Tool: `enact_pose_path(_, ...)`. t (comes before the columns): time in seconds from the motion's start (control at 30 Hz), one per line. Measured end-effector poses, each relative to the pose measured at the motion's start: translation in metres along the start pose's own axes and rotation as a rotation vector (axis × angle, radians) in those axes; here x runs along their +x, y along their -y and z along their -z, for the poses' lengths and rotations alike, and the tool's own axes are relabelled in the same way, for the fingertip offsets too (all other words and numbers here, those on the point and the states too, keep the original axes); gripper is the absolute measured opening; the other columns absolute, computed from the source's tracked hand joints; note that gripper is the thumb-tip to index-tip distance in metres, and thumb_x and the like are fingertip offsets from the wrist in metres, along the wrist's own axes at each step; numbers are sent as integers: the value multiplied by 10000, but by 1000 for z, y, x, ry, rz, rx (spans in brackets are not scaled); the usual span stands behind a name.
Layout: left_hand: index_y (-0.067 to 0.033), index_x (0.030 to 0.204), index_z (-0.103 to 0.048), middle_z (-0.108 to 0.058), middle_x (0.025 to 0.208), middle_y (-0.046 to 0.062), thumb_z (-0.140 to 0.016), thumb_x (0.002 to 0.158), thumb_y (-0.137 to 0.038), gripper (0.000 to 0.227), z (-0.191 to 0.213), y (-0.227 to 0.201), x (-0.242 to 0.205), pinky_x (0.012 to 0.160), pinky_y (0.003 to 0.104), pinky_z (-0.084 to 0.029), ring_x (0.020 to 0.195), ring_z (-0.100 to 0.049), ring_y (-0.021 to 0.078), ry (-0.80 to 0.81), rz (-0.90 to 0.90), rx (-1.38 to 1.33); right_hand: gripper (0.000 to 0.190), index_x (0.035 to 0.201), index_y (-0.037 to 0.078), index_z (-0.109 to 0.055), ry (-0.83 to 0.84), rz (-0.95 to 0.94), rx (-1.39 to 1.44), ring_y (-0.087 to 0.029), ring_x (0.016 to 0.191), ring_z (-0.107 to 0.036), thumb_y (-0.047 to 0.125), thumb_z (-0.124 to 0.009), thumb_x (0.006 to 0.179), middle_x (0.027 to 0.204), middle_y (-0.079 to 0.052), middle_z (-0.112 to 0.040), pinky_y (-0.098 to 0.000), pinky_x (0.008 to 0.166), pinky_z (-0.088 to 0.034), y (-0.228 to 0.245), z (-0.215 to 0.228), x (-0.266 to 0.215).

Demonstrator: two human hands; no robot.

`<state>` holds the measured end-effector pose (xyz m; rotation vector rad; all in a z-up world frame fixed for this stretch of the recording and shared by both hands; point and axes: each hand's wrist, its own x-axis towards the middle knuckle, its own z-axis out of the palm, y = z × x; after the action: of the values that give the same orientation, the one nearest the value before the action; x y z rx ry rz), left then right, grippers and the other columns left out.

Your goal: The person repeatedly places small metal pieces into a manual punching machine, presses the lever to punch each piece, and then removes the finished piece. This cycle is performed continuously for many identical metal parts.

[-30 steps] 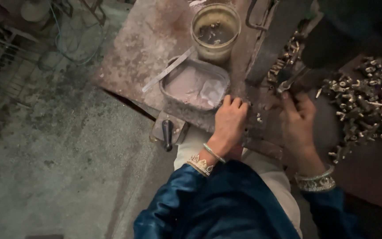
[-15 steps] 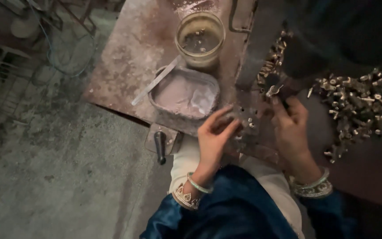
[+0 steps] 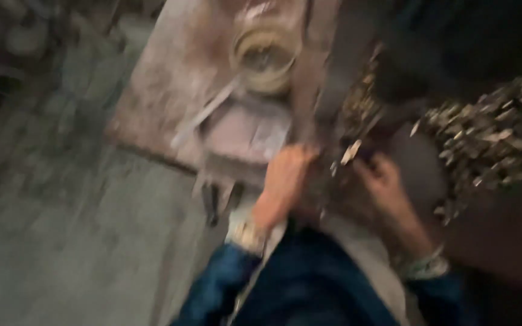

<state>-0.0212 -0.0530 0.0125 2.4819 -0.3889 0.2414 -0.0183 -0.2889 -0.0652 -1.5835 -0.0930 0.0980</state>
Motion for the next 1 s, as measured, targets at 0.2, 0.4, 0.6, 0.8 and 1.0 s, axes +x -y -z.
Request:
enact_pose_path(0.2, -108, 1222, -727, -764, 1061, 140, -780, 963, -216, 286, -2, 11, -18, 795, 329, -600, 909, -770, 206, -4, -89, -542, 269, 1199, -14, -670, 212, 143, -517, -180, 936, -677, 121, -700, 967, 1082, -134, -736, -370, 799, -550, 78, -7, -22)
enact_pose_path(0.4, -7, 1284, -700, -762, 1063, 185, -743, 1000, -153, 322, 36, 44, 8, 755, 325, -577, 863, -708, 135, 4, 230, -1063, 355, 1209, 54, -698, 285, 230, -907, -359, 949, -697, 19, -683, 856, 1004, -215, -725, -432, 796, -559, 55, 1, -20)
enact_pose_path(0.6, -53, 1337, -650, -766, 1079, 151, -721, 966, -168, 395, 42, 3, 0, 744, 340, -617, 845, -779, 229, -264, 118, -476, 279, 1094, 39, -652, 157, 671, -1162, -486, 1144, -654, 72, -705, 822, 886, -226, -665, -516, 908, -560, 77, -30, -14)
enact_pose_path(0.8, -60, 1245, -699, -689, 1098, 136, -778, 913, -146, 353, 5, -46, -7, 811, 381, -591, 967, -731, 321, -298, -66, -476, 290, 1299, -2, -544, -38, -298, -759, -289, 896, -763, 147, -620, 1062, 1005, -278, -717, -436, 743, -544, 49, -13, 0)
enact_pose_path(1.0, -72, 1255, -712, -701, 1145, 110, -748, 939, -79, 319, 27, -69, 25, 788, 322, -610, 938, -756, 239, -369, 7, -652, 264, 1294, -5, -620, -114, 101, 256, -121, 1042, -698, 90, -601, 1048, 1195, -31, -701, -297, 921, -609, 83, -39, 19)
